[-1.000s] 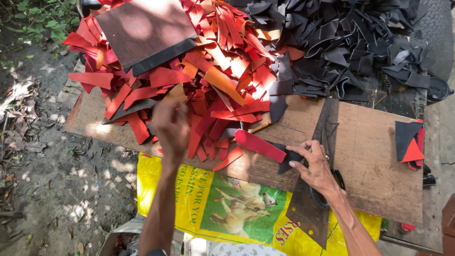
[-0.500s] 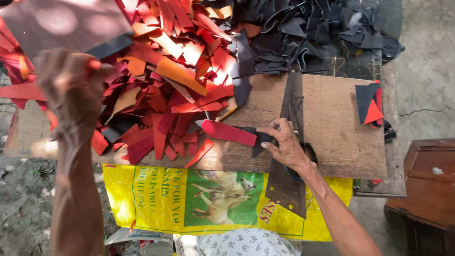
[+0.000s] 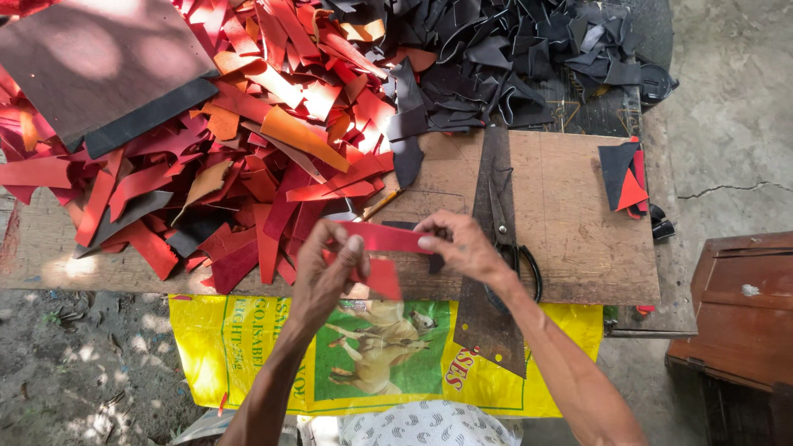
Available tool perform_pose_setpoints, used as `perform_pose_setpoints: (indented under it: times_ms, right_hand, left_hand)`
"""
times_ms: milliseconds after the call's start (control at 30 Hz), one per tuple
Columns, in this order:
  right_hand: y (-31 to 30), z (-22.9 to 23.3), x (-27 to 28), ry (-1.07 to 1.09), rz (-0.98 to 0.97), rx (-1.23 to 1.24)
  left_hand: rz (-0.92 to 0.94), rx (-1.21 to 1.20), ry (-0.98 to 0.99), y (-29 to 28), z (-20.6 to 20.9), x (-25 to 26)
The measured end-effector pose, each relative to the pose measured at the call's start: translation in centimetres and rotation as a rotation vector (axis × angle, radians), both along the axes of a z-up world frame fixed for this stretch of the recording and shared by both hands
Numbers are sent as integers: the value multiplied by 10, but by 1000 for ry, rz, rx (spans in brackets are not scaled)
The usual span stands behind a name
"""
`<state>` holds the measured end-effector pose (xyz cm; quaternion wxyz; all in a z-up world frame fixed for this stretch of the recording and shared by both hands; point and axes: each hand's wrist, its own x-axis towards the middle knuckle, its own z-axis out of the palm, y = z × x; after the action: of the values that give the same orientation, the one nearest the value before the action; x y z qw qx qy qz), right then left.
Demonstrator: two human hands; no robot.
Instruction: The person aligns red and black rubber pieces on a wooden board, marks a line with a pencil and ruler, and cuts the black rubber with shears. The person repeats the process, stacking the cut pieces on the table.
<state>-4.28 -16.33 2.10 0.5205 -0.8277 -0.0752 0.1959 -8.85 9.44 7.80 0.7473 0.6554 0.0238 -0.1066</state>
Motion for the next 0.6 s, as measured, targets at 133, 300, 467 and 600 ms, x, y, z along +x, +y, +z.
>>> perform_pose_setpoints:
  times_ms: [133,300,467,600]
  right_hand:
    - [-18,9,21,-21,-150,233]
    - [-10,13,4,-440,-135,-247]
    - [8,0,-26,-527,169,-323]
    - [2,3,-27,-781,453,-320]
  left_hand:
    - [-233,-176,404,1,-32,-1]
    - [-65,6,136,-4,-59,10]
    - [-18,207,155,-8,-62,15]
    - [5,331,202,-5,-52,15]
